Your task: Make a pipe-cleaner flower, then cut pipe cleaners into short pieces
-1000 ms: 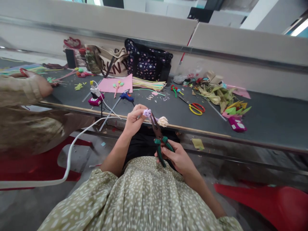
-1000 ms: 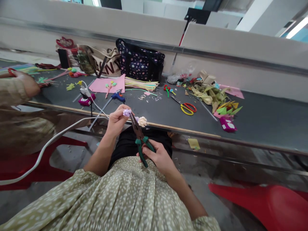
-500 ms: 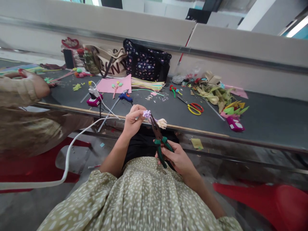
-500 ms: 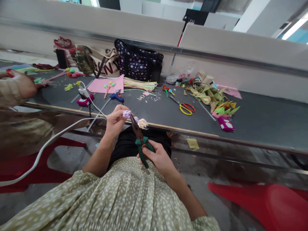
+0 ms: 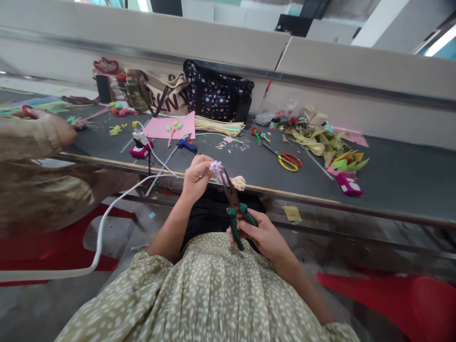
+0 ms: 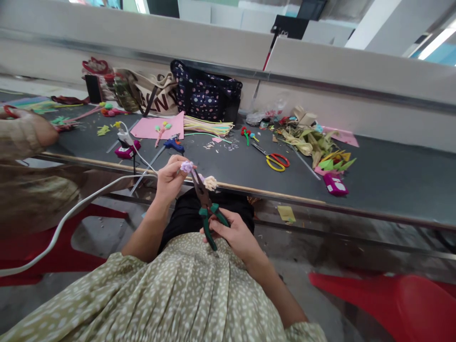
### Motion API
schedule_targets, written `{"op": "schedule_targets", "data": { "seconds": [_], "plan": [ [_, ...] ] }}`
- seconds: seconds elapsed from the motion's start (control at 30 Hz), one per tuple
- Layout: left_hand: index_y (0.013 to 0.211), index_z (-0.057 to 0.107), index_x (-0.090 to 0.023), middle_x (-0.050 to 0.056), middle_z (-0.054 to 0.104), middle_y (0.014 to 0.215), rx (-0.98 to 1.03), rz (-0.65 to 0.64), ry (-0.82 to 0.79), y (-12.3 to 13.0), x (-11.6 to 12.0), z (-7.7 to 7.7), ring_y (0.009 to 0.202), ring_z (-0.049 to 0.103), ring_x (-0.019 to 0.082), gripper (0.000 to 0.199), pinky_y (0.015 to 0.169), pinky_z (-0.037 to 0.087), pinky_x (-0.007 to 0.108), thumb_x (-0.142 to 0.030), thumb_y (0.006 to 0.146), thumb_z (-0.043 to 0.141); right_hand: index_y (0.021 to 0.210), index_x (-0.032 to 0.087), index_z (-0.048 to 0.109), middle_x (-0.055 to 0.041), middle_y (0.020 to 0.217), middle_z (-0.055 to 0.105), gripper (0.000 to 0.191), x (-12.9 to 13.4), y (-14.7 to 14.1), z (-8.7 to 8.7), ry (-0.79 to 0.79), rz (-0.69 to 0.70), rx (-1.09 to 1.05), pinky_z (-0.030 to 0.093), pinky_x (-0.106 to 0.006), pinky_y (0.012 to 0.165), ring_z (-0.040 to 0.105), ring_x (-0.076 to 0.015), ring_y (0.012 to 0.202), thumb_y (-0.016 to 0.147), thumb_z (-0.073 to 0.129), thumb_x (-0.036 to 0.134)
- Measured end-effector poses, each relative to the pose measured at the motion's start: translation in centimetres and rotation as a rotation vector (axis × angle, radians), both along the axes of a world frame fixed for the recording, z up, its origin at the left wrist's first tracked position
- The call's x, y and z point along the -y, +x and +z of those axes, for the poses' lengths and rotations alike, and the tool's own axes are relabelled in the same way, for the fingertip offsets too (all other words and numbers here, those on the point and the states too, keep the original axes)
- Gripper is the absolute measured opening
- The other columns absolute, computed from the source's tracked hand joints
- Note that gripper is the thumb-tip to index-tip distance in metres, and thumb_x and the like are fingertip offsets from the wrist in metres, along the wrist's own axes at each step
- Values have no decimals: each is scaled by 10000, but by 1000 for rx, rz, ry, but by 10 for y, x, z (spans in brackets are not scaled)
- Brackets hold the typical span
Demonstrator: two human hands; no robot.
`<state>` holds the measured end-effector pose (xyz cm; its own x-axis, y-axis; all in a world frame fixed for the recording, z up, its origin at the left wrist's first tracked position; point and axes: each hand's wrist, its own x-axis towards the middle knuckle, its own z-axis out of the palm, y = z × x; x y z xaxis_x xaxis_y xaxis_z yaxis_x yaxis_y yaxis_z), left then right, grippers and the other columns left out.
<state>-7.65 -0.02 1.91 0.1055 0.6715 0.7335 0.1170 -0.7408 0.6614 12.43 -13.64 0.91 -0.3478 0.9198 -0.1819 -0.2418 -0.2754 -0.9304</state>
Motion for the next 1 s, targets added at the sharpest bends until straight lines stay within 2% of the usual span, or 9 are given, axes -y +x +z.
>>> {"op": "schedule_targets", "data": {
  "seconds": [0.13,0.27,0.43,0.53,0.67,1.0],
  "plan": [
    [871,707,-207,31,603,814,187,-35,-89,1,-8,-9,791,511,150,86,744,400,290,-285,842,687,1038,183,691,-22,773,637,273,5,2,6,-3,40,-24,565,-319,625,673,-182,724,828,723,355],
    [791,701,-191,33,594,804,318,-105,-165,5,-13,-13,778,526,142,141,731,415,273,-328,805,728,987,180,681,-25,764,652,244,12,8,16,-15,3,-60,560,-303,605,677,-175,692,820,731,349],
    [762,716,-185,43,617,818,391,-161,-210,8,-12,-11,779,550,139,154,722,433,266,-332,771,762,1099,167,659,-52,773,696,319,13,15,21,-11,-38,-71,559,-299,603,690,-175,644,845,705,355],
    [762,727,-193,46,620,823,399,-185,-199,8,-12,-11,787,557,144,134,716,439,270,-322,769,764,1135,170,653,-48,761,694,349,10,15,18,-18,-28,-77,569,-320,620,697,-183,638,847,701,361],
    [769,730,-198,52,621,817,370,-229,-183,6,-10,-12,767,565,150,100,681,445,277,-294,788,744,1002,174,681,-23,720,658,287,6,11,16,-49,-55,-93,563,-309,581,685,-183,634,797,749,364],
    [797,738,-218,54,659,827,322,-239,-114,8,-5,-10,815,607,179,51,789,479,340,-267,802,725,1001,184,689,-2,714,600,279,5,3,6,-76,-7,-87,565,-308,589,646,-157,646,796,753,362]
  ]
}}
